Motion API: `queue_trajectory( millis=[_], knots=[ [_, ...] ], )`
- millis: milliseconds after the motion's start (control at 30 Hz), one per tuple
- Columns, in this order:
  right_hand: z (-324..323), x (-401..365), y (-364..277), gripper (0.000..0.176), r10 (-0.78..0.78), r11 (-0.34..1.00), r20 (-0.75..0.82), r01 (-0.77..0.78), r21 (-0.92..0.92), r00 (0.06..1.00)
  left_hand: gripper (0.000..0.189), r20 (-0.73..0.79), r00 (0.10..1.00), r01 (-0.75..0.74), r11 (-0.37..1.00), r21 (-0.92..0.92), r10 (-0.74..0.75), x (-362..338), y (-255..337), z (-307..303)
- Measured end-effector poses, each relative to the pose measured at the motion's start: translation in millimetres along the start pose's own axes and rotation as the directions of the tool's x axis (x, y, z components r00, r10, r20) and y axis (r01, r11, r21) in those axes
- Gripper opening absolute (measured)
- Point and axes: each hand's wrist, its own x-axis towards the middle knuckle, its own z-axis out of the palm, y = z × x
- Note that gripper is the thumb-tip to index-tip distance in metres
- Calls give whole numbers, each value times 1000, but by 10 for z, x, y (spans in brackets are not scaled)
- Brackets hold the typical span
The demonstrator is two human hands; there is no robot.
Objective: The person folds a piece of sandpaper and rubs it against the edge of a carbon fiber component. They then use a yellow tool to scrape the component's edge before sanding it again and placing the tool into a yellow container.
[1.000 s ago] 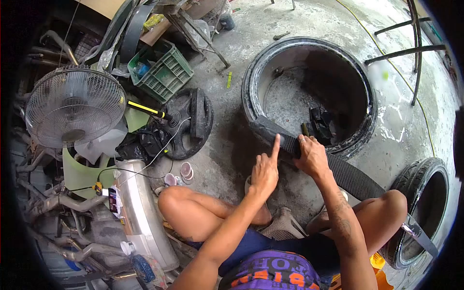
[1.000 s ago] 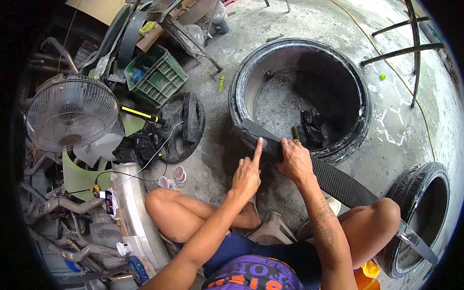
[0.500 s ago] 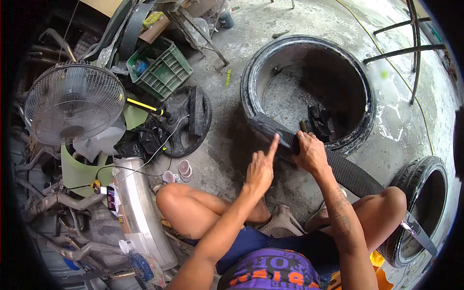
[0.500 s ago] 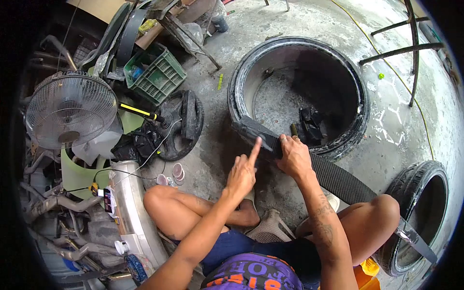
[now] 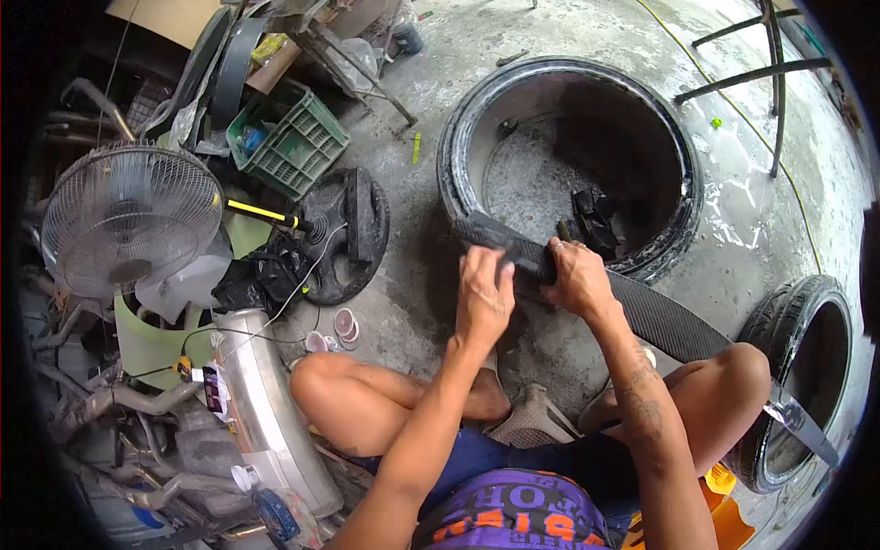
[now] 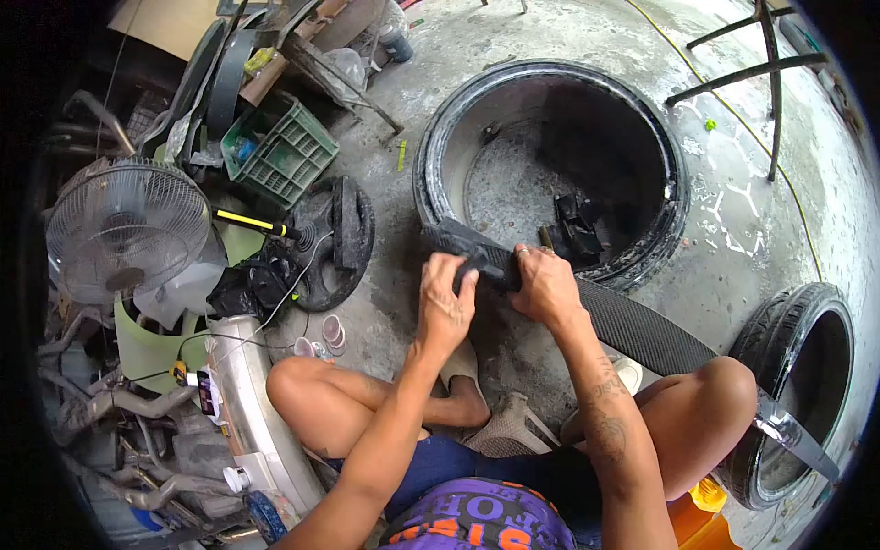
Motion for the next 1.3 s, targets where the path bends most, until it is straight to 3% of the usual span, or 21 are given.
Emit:
queue_trajectory(
  millis=[100, 233, 333, 433, 533, 700, 767, 967, 1033, 1067, 1233, 1300],
  knots=[
    [-7, 21, -11, 59, 21, 1000, 44, -20, -16, 999, 19, 69, 997, -35, 999, 21, 33, 62, -33, -67],
    [34, 18, 40, 60, 3, 1000, -4, -3, 9, 1000, 18, -47, 997, -63, 993, 97, 68, 219, -89, 12],
    [53, 5, 7, 61, 0, 1000, -16, 0, -7, 1000, 14, 44, 998, -44, 999, 2, 44, -64, 122, 31],
    [53, 5, 23, 61, -8, 1000, -15, 8, 19, 1000, 19, 31, 995, -93, 991, 94, 90, 147, -64, -21],
    [16, 12, -1, 60, 27, 1000, 33, -27, 0, 999, 20, -12, 998, -66, 996, 66, 67, 117, -59, 57],
    [94, 2, 35, 63, -8, 1000, 7, 8, 5, 1000, 16, 39, 995, -100, 991, 90, 97, 114, -21, -42],
    [212, -9, 109, 66, -55, 998, -117, 59, 31, 992, 17, -12, 999, -34, 996, 87, 35, 207, -93, -12],
    [100, 7, 41, 62, 5, 1000, 19, -5, 16, 1000, 20, 3, 995, -104, 994, 23, 104, 53, -32, -7],
    [131, 8, 40, 66, -48, 999, -84, 50, 12, 995, 20, -32, 998, -44, 996, 73, 47, 157, -88, 41],
    [109, 10, 52, 71, -12, 1000, -3, 12, 0, 1000, 20, -36, 998, -51, 996, 69, 53, 119, -50, 49],
    [125, -7, 55, 71, -20, 1000, -9, 20, -3, 1000, 21, 35, 997, -69, 996, 47, 68, 30, 9, -32],
    [140, 4, 62, 73, -21, 1000, -36, 20, -24, 999, 18, -29, 999, -43, 994, 98, 46, 166, -48, 8]
  ],
)
